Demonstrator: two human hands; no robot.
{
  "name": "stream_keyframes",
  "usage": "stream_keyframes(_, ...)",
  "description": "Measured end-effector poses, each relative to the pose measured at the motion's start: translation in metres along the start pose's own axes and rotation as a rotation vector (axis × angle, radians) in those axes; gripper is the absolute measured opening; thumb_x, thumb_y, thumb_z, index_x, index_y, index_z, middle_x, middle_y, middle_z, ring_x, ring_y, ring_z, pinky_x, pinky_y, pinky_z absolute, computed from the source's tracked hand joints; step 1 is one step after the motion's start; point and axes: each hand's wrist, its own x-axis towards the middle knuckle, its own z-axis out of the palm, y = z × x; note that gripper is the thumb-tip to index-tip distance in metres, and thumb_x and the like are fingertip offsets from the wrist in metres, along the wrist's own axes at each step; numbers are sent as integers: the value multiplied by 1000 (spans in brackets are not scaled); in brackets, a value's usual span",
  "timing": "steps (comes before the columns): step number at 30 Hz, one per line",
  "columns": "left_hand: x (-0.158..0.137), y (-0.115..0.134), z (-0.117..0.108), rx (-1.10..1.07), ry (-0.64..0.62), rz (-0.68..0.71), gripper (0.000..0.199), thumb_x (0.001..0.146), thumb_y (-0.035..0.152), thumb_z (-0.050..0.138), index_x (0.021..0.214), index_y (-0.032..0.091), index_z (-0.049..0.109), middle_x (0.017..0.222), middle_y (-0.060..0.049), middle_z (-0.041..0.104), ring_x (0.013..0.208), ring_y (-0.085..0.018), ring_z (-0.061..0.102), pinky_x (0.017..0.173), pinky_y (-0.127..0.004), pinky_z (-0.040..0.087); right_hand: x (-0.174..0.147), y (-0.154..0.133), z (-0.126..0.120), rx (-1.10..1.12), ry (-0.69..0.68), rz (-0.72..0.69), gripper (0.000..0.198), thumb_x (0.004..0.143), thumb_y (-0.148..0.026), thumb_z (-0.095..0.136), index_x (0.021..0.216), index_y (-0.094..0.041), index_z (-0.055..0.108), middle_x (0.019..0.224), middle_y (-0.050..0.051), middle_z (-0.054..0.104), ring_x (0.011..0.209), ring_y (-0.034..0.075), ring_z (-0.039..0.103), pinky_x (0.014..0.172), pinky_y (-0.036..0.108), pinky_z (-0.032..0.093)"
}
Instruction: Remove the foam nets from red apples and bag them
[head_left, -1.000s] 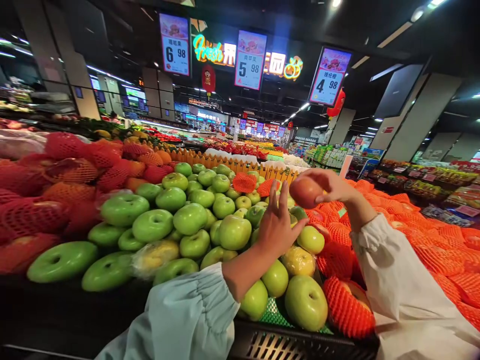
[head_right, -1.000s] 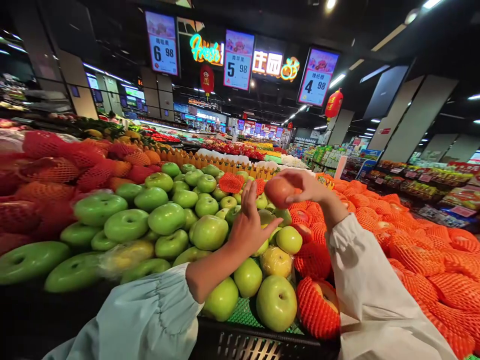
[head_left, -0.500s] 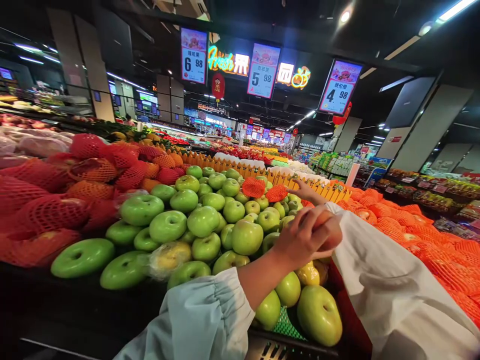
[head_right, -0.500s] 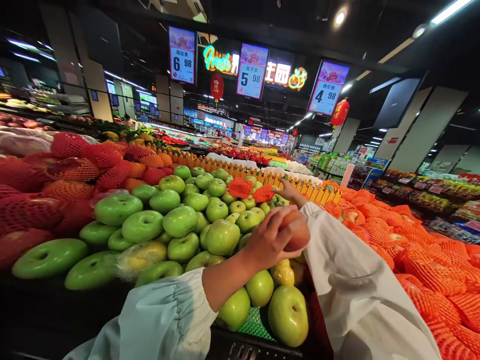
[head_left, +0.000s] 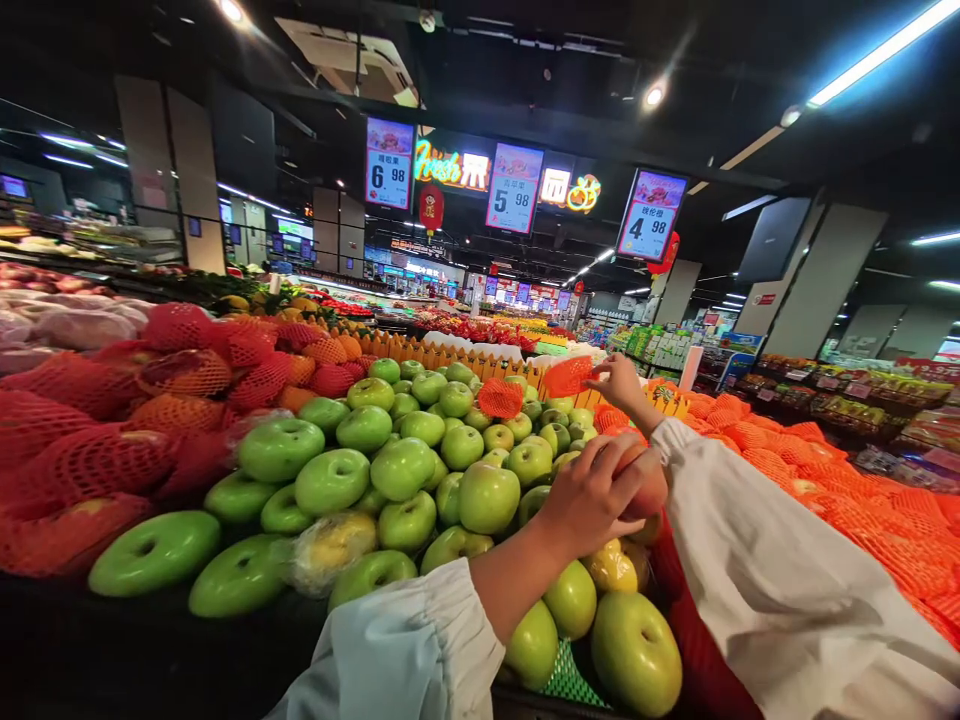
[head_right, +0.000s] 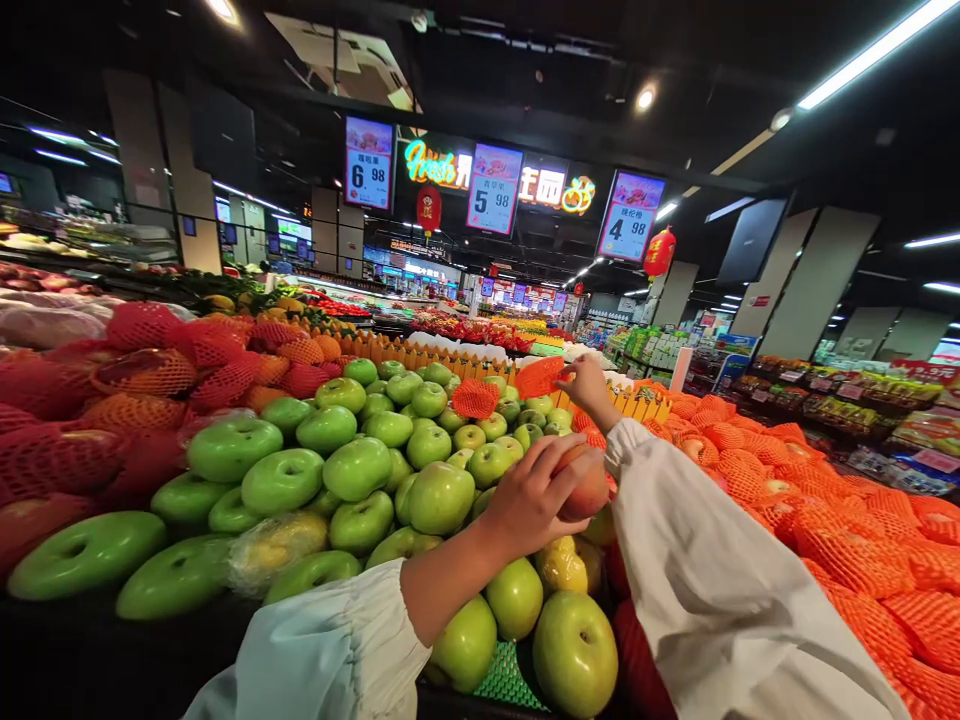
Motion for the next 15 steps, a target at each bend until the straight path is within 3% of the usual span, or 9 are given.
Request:
stream_keyframes(3,1,1,-3,-43,-25,16,81,75,39,85,144,15,49,143,-10,57,124,-28,56,105,-42,55,-28,6,-45,82,109,-50,32,82,-41,75,98,-13,79,110,13,63,103,24,57,95,37,43)
stream_keyframes(6,2,0,-5,-84,-86,-30,83,74,34,85,146,14,48,145,-11,56,128,-28,55,109,-43,52,-70,16,-67,384,115,-53,52,67,-64,80,81,-15,75,95,9,68,89,21,61,85,35,44)
stream_keyframes(9,2,-1,-6,-126,-136,-114,79,76,30,82,146,15,48,147,-12,53,133,-28,53,114,-42,48,-112,25,-64,620,107,92,64,50,-74,83,73,-15,69,84,8,68,82,19,60,82,33,44)
stream_keyframes(12,1,-2,-4,-162,-136,-149,73,79,31,79,144,15,49,146,-11,55,133,-26,54,115,-40,47,-141,35,-45,863,76,219,64,44,-69,87,68,-16,61,72,5,63,71,15,56,72,30,44)
stream_keyframes(15,-2,-3,-1,-174,-145,-172,70,80,31,78,142,16,49,143,-10,57,131,-25,56,115,-40,46,-152,43,-26,998,101,249,64,34,-61,93,63,-16,57,66,2,58,63,11,50,64,27,40)
